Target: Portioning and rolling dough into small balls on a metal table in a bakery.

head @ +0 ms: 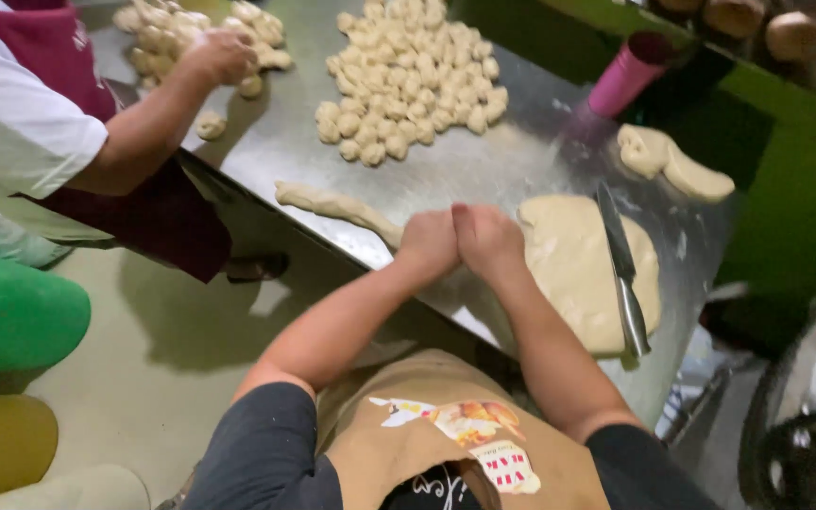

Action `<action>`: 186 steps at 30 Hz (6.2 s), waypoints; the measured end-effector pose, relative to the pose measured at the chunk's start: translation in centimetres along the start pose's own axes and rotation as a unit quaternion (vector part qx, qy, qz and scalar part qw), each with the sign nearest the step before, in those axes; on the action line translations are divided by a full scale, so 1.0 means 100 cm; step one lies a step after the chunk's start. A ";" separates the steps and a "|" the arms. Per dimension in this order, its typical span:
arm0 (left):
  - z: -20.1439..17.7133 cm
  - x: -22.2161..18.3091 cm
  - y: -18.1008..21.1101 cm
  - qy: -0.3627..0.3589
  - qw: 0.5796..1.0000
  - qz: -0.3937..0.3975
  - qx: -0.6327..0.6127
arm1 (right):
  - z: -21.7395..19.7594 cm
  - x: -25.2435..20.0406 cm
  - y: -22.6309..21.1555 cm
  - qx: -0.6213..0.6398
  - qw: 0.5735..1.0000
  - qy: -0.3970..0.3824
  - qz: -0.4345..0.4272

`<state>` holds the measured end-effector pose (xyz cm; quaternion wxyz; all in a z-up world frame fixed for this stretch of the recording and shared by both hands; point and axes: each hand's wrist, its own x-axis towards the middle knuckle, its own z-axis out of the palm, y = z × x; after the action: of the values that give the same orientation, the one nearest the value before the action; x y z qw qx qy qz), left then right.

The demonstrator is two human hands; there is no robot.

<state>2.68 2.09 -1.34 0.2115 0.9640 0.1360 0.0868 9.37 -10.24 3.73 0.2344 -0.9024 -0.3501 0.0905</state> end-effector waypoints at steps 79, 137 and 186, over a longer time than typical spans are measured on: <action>-0.120 0.048 -0.144 -0.185 0.943 0.116 -0.249 | 0.090 0.046 -0.101 0.191 0.959 0.211 0.006; -0.108 0.041 -0.156 -0.185 0.962 0.143 -0.138 | 0.086 0.056 -0.147 0.126 0.968 0.208 0.066; -0.172 0.039 -0.239 -0.194 0.917 0.202 -0.285 | 0.138 0.059 -0.195 0.248 0.952 0.103 0.148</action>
<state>-2.89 30.70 4.15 0.4773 0.8677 -0.1360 -0.0265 -2.26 11.33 1.14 0.4699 -0.8618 -0.1534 0.1142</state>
